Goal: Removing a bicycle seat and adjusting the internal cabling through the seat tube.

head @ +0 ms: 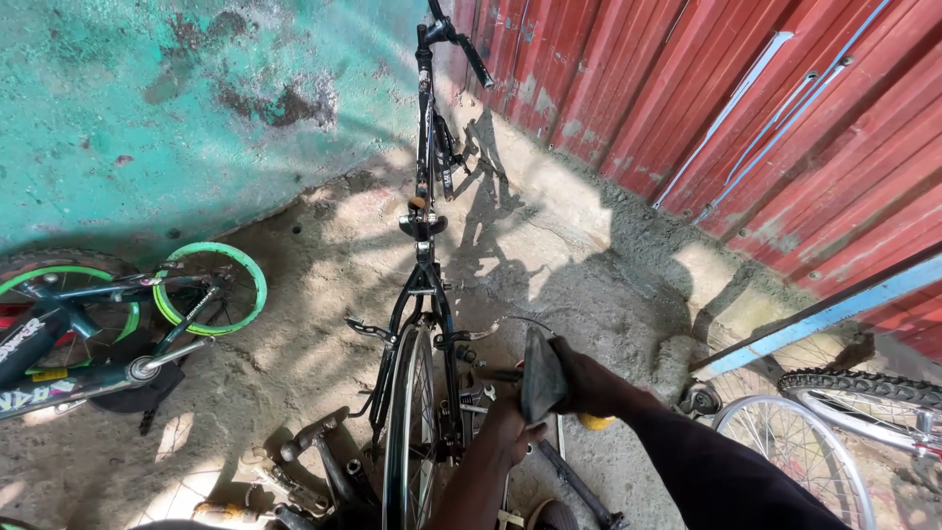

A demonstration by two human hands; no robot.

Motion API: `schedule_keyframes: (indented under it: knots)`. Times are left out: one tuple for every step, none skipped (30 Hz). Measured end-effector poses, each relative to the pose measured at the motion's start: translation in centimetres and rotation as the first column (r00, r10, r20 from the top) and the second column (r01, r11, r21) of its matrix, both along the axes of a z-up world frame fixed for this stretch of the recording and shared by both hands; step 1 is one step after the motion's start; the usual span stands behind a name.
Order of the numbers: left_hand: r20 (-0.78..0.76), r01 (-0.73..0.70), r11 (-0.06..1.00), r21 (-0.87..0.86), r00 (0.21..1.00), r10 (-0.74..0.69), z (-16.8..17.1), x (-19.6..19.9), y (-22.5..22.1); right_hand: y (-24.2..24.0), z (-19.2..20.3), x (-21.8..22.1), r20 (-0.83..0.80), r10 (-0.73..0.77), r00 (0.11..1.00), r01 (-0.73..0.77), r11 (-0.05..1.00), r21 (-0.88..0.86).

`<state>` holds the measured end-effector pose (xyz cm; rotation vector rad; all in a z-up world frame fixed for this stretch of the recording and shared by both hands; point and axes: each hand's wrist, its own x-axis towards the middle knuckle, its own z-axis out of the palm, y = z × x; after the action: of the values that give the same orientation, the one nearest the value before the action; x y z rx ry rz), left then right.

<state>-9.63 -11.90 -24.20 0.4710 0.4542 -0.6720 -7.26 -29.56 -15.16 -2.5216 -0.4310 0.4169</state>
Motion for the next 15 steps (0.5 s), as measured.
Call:
schedule_keyframes:
  knots:
    - [-0.034, 0.05, 0.974, 0.221, 0.998, -0.044, 0.7, 0.2, 0.1, -0.8, -0.8, 0.3, 0.012, -0.016, 1.0, 0.016, 0.999, 0.036]
    - [-0.075, 0.104, 0.897, 0.429, 0.994, -0.079, 1.4, 0.4, 0.3, -1.5, -1.6, 0.6, 0.023, -0.033, 0.999, 0.031, 0.997, 0.072]
    - [-0.084, 0.109, 0.896, 0.43, 0.993, -0.08, -2.7, 2.0, -0.3, -2.3, -1.7, 0.5, 0.015, -0.035, 0.999, 0.033, 0.997, 0.073]
    - [-0.071, -0.031, 0.929, 0.368, 0.996, 0.062, -6.8, 3.6, -0.8, -3.2, -1.8, 0.4, 0.078, -0.025, 0.997, 0.018, 0.996, 0.088]
    - [-0.062, -0.175, 0.937, 0.302, 0.977, 0.203, -10.7, 5.5, -1.5, -4.1, -1.7, 0.5, 0.147, -0.015, 0.989, 0.0, 0.995, 0.099]
    - [-0.064, -0.173, 0.938, 0.302, 0.977, 0.201, -12.2, 6.0, -1.1, -4.5, -1.8, 0.3, 0.145, -0.017, 0.989, 0.002, 0.995, 0.099]
    - [-0.08, -0.205, 0.928, 0.313, 0.967, 0.24, -13.7, 6.6, -0.7, -4.9, -1.8, 0.1, 0.109, -0.073, 0.991, 0.064, 0.995, 0.077]
    - [-0.095, -0.236, 0.916, 0.324, 0.955, 0.279, -15.1, 7.2, -0.3, -5.3, -1.9, -0.1, 0.076, -0.129, 0.989, 0.125, 0.991, 0.053]
    - [-0.096, -0.234, 0.916, 0.325, 0.956, 0.279, -13.0, 6.0, 0.1, -4.9, -1.5, -0.4, 0.074, -0.13, 0.989, 0.127, 0.991, 0.054]
    - [-0.065, -0.305, 0.913, 0.273, 0.94, 0.334, -10.9, 4.9, 0.5, -4.5, -1.2, -0.7, 0.077, -0.162, 0.984, 0.16, 0.987, 0.034]
    - [-0.037, -0.373, 0.902, 0.218, 0.92, 0.39, -8.8, 3.8, 0.9, -4.1, -0.8, -0.9, 0.081, -0.192, 0.978, 0.192, 0.981, 0.015]
    - [-0.038, -0.373, 0.902, 0.219, 0.92, 0.39, -8.1, 3.3, 0.9, -4.3, -2.0, -0.6, 0.08, -0.192, 0.978, 0.192, 0.981, 0.016]
    - [-0.036, -0.367, 0.903, 0.223, 0.923, 0.384, -7.3, 2.8, 0.9, -4.5, -3.2, -0.3, 0.069, -0.202, 0.977, 0.204, 0.979, -0.016]
    - [-0.035, -0.361, 0.905, 0.226, 0.925, 0.378, -6.6, 2.4, 1.0, -4.8, -4.3, 0.0, 0.057, -0.212, 0.975, 0.215, 0.975, -0.048]
    - [-0.034, -0.364, 0.903, 0.227, 0.924, 0.38, -7.3, 2.4, 0.8, -4.6, -4.9, 0.2, 0.058, -0.21, 0.976, 0.213, 0.976, -0.047]
